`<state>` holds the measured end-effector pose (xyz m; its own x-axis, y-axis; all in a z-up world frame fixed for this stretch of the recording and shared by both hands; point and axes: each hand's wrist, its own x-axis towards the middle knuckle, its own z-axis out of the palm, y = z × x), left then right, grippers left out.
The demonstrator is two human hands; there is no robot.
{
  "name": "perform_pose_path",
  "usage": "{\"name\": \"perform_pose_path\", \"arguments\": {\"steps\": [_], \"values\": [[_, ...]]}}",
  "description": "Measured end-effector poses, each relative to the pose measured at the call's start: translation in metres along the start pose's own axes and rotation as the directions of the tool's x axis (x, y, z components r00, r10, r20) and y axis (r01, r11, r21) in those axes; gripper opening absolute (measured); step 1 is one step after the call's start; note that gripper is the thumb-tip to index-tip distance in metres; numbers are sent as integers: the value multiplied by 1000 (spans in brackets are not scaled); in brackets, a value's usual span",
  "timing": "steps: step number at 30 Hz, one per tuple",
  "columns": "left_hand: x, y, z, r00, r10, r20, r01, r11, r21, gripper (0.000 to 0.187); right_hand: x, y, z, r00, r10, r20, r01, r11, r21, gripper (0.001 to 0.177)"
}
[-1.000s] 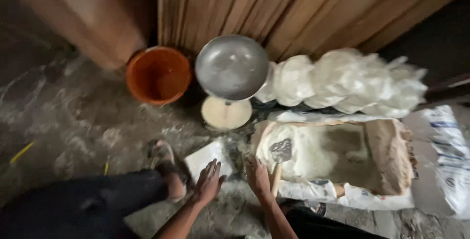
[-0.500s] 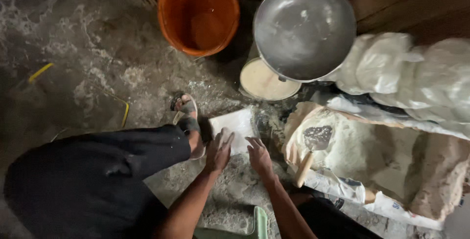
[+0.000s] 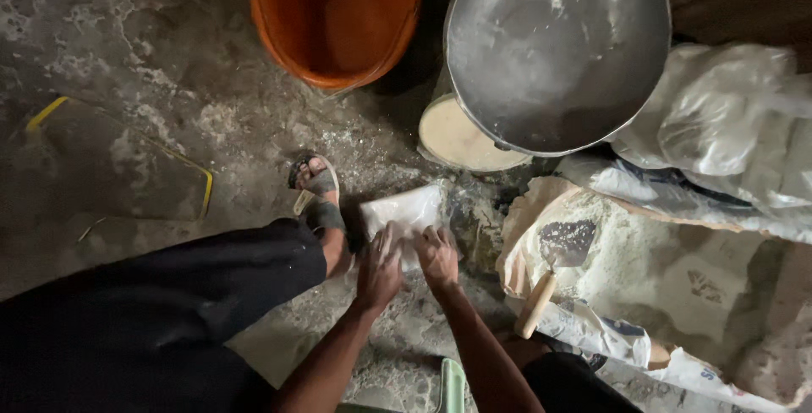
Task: The person scoops white powder from a large sack using a trowel and fills small plastic bags. They place the filled bags on a scale and then set them aside. The person repeats this process multiple times.
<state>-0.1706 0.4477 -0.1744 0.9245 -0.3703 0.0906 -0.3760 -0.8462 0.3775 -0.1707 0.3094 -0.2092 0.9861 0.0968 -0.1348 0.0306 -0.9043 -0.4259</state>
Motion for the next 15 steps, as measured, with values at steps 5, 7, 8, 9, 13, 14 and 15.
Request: {"name": "perform_pose_path", "arguments": {"steps": [5, 7, 8, 9, 13, 14, 15], "values": [[-1, -1, 3, 995, 25, -97, -25, 1000, 2, 31, 0, 5, 26, 966, -89, -243, 56, 988, -141, 12], [2, -2, -1, 996, 18, -83, -17, 1000, 13, 32, 2, 6, 33, 960, -64, -273, 54, 998, -45, 12], [3, 0, -3, 997, 7, -72, -5, 1000, 22, 33, 2, 8, 35, 954, -40, -298, 58, 997, 49, 12], [2, 1, -5, 997, 7, -71, -5, 1000, 22, 33, 1, 0, 25, 954, -40, -298, 57, 997, 49, 12], [0, 7, -10, 1000, -24, 1, 24, 996, 88, 29, -3, -17, 0, 949, 35, -313, 0, 994, 110, 9], [-1, 8, -10, 1000, -17, -7, 17, 993, 115, 30, -5, -18, -1, 953, 98, -286, -43, 980, 194, 7], [-5, 8, -6, 1000, -14, -10, 15, 993, 115, 30, -6, -20, -7, 952, 97, -290, -41, 980, 193, 7]]}}
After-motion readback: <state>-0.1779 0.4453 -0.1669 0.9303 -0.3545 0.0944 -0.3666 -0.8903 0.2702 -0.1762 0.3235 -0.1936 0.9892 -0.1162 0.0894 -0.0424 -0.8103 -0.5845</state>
